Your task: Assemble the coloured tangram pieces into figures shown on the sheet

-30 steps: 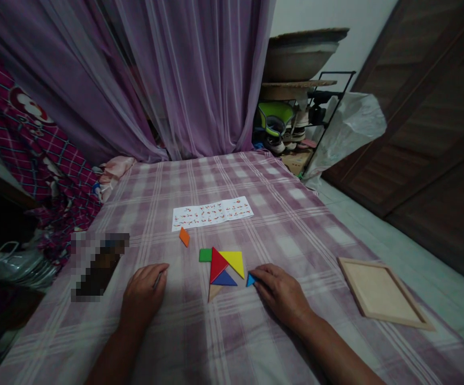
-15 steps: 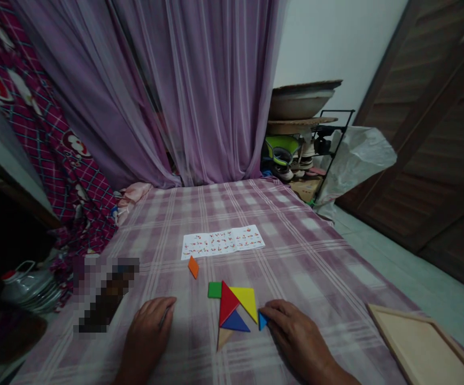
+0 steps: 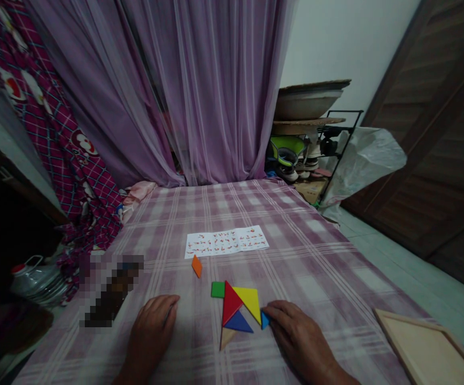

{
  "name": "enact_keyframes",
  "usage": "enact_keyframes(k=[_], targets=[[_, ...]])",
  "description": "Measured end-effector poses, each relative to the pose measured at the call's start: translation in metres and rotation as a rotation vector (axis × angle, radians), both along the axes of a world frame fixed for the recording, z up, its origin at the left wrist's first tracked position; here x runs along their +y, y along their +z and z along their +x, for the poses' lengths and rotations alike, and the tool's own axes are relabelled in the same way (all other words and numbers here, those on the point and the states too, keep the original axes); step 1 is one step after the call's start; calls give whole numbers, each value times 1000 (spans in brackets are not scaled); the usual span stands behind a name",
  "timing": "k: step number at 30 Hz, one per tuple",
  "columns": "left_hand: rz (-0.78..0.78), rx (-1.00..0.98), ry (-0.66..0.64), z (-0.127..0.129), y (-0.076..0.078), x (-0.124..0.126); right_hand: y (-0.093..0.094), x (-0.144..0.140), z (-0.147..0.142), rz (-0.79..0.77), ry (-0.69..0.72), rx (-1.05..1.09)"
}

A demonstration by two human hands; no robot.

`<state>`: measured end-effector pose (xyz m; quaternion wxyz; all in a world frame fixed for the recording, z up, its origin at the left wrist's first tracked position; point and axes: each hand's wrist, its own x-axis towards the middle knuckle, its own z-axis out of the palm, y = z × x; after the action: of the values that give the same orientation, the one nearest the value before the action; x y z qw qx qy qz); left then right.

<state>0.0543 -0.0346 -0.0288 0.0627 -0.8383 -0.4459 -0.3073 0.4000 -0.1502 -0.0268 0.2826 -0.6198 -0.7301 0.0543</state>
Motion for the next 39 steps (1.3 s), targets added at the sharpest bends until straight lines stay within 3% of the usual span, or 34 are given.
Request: enact_keyframes(k=[20,31,39], targets=[[-32,23,18,1,6,-3,2,0,1,53,21,5],[-115,-35,22,-2,0,-1,2,-1,2,107,42,13],[-178,80,-40,-14,16,38,-2,0,11,146,96,-53]])
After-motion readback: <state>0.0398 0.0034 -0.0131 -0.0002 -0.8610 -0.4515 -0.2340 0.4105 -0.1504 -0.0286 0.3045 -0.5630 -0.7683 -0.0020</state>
